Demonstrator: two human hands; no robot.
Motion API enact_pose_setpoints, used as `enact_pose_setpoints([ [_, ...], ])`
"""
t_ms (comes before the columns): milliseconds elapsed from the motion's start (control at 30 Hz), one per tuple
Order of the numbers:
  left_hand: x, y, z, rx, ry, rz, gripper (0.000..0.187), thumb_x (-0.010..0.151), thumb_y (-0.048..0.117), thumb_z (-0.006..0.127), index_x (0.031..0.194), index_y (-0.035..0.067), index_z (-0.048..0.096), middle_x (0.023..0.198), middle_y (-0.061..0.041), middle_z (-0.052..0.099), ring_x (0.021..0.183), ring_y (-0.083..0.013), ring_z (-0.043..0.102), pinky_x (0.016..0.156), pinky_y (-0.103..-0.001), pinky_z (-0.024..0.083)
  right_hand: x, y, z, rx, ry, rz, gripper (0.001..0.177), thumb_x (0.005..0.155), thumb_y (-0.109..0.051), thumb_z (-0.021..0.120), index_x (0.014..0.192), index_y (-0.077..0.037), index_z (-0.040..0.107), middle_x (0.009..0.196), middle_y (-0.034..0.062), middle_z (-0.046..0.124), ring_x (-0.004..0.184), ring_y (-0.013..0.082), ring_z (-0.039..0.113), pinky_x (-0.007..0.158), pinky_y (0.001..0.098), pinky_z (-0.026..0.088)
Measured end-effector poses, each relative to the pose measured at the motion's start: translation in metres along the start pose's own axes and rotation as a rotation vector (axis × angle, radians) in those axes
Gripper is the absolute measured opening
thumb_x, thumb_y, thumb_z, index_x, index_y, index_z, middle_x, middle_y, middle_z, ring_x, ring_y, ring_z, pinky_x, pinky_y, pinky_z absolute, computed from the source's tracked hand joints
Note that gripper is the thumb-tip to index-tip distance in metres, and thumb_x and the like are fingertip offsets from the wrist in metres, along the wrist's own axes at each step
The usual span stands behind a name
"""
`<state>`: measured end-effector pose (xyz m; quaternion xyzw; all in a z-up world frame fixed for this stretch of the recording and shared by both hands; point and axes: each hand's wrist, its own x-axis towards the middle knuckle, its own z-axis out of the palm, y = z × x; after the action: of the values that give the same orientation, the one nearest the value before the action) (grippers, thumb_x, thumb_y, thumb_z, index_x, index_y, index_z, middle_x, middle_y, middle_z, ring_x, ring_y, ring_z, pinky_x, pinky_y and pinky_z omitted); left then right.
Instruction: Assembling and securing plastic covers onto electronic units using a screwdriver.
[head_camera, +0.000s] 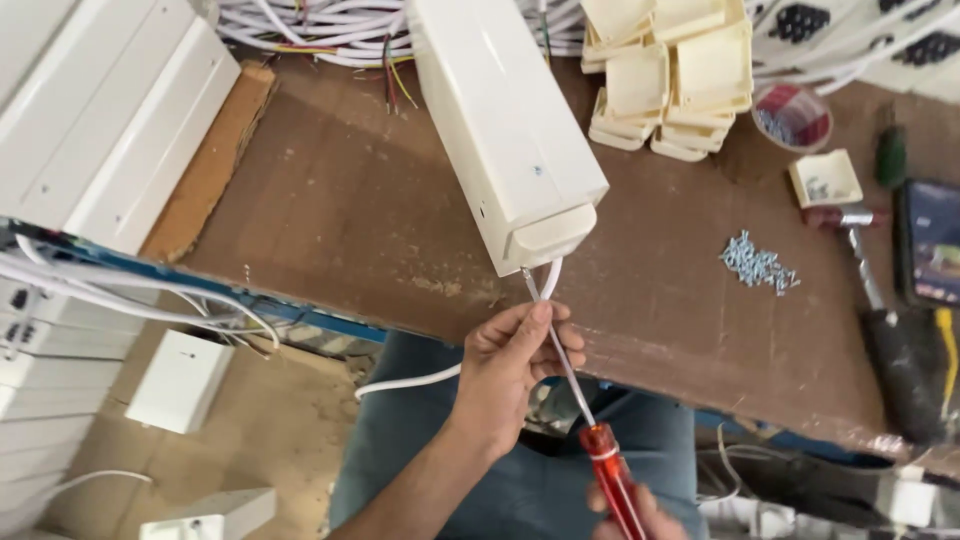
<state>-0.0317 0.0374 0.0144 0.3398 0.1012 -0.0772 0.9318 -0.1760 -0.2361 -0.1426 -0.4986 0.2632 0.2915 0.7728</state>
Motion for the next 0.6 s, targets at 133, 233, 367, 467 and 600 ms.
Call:
enact_pose_setpoints([
  [133, -0.001, 0.003, 0.002, 0.019, 0.017, 0.015, 0.028, 0.104, 0.027, 0.063, 0.11, 0.0, 0.071, 0.088, -0.01, 0.075, 0.078, -0.0175, 0.073, 0.071, -0.031, 0.059, 0.009, 0.008, 0.003, 0.265, -0.341, 0.107, 0.064, 0.093, -0.052, 0.061, 0.113, 0.008, 0.063, 0.061, 0.0102, 0.063, 0.041, 0.0117, 0.047, 0.04, 0.0281, 0.037],
  [233, -0.001, 0.0, 0.001, 0.02, 0.043, 0.016, 0.028, 0.103, 0.027, 0.063, 0.108, 0.0, 0.071, 0.087, -0.011, 0.075, 0.077, -0.0181, 0.073, 0.07, -0.03, 0.059, -0.025, -0.013, 0.051, -0.298, -0.14, -0.485, 0.056, 0.096, -0.051, 0.067, 0.112, 0.002, 0.066, 0.068, 0.005, 0.068, 0.051, 0.0073, 0.057, 0.046, 0.0219, 0.044],
  [367, 0.002, 0.002, 0.004, -0.004, 0.078, -0.008, 0.027, 0.102, 0.025, 0.064, 0.107, 0.0, 0.071, 0.087, -0.012, 0.075, 0.076, -0.0184, 0.073, 0.069, -0.031, 0.059, -0.042, -0.03, 0.081, -1.015, 0.511, -0.881, 0.034, 0.087, -0.041, 0.073, 0.103, -0.012, 0.074, 0.071, 0.001, 0.072, 0.057, 0.0044, 0.067, 0.051, 0.0171, 0.054],
  [467, 0.002, -0.002, 0.004, -0.012, 0.079, 0.028, 0.027, 0.102, 0.025, 0.065, 0.107, 0.0, 0.071, 0.087, -0.011, 0.075, 0.076, -0.0181, 0.074, 0.07, -0.031, 0.06, -0.016, 0.018, 0.035, -0.325, 0.353, -0.363, 0.034, 0.088, -0.033, 0.072, 0.106, -0.006, 0.081, 0.07, 0.0133, 0.08, 0.053, 0.0122, 0.066, 0.05, 0.0232, 0.052],
  [600, 0.004, 0.001, 0.007, -0.019, 0.041, 0.042, 0.028, 0.103, 0.026, 0.064, 0.109, 0.0, 0.071, 0.087, -0.01, 0.074, 0.077, -0.0165, 0.073, 0.071, -0.029, 0.06, -0.013, 0.021, 0.035, -0.437, 0.365, -0.425, 0.035, 0.087, -0.037, 0.071, 0.102, -0.008, 0.081, 0.066, 0.0106, 0.078, 0.052, 0.012, 0.066, 0.05, 0.0229, 0.052],
])
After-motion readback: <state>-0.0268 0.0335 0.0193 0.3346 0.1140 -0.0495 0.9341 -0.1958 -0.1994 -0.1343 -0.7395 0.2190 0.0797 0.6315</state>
